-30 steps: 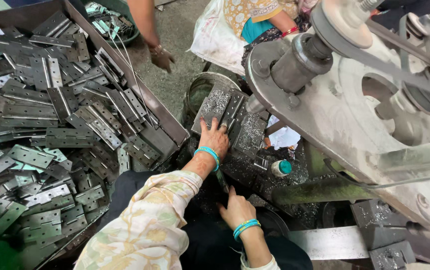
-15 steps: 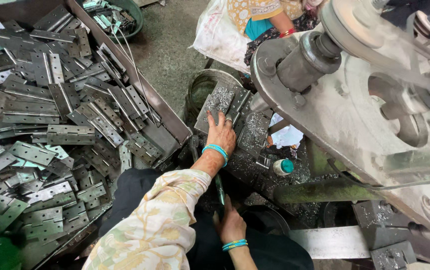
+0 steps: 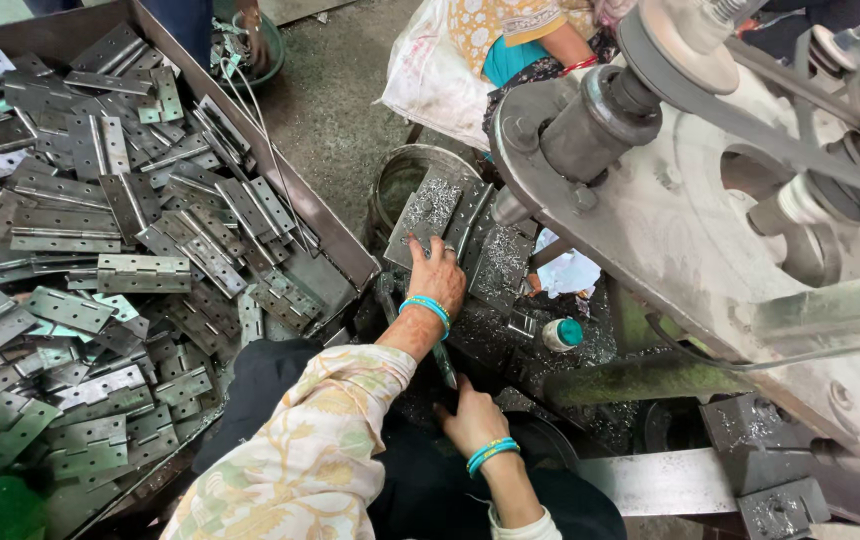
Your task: The person picks up metal hinge plates and places them individually under a machine to drill holes, then moves the finished pieces into a collection bin.
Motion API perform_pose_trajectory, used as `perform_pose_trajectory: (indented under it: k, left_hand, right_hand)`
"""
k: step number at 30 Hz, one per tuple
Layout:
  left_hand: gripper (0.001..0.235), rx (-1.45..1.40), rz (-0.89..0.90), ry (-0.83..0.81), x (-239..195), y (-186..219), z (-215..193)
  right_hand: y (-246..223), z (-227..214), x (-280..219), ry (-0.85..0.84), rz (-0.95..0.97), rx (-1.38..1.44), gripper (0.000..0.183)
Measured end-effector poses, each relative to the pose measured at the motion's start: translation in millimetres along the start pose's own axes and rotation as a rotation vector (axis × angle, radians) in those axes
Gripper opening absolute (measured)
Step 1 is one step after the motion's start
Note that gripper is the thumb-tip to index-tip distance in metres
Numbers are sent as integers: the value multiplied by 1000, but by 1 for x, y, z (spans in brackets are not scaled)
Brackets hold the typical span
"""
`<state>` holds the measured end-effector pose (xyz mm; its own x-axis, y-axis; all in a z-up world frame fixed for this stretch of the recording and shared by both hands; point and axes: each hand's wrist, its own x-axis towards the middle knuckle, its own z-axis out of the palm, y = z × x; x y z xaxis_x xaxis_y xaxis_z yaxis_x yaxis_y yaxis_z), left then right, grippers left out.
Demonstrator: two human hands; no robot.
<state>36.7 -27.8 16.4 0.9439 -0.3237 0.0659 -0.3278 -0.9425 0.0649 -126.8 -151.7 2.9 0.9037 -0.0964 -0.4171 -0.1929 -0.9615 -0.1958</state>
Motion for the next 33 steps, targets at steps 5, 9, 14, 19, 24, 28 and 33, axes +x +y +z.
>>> perform_pose_trajectory:
  k: [5,9,14,19,24,28,33]
  left_hand:
    - [34,21,9,23,-3,-3,-2]
    - [35,7,14,70,-8,-6,5]
    - [33,-26,5,151,-5,-9,20]
    - [34,-59,-5,134,7,-6,27]
    - [34,-55,-17,180,14,-8,20]
    - [33,-58,-4,213,14,-12,18]
    - [33,-35,-19,249,11,-10,20]
  right_hand:
    - [22,79,-2,162,30,126,71]
    - [42,123,13,295,-44,217,66]
    - [35,93,2,169,-18,179,74]
    - [12,15,1,81,-57,78,62]
    - [13,49,-2,84,36,68,72]
    - [36,115,4,312,-50,204,69]
    - [41,102,4,230,-99,198,75]
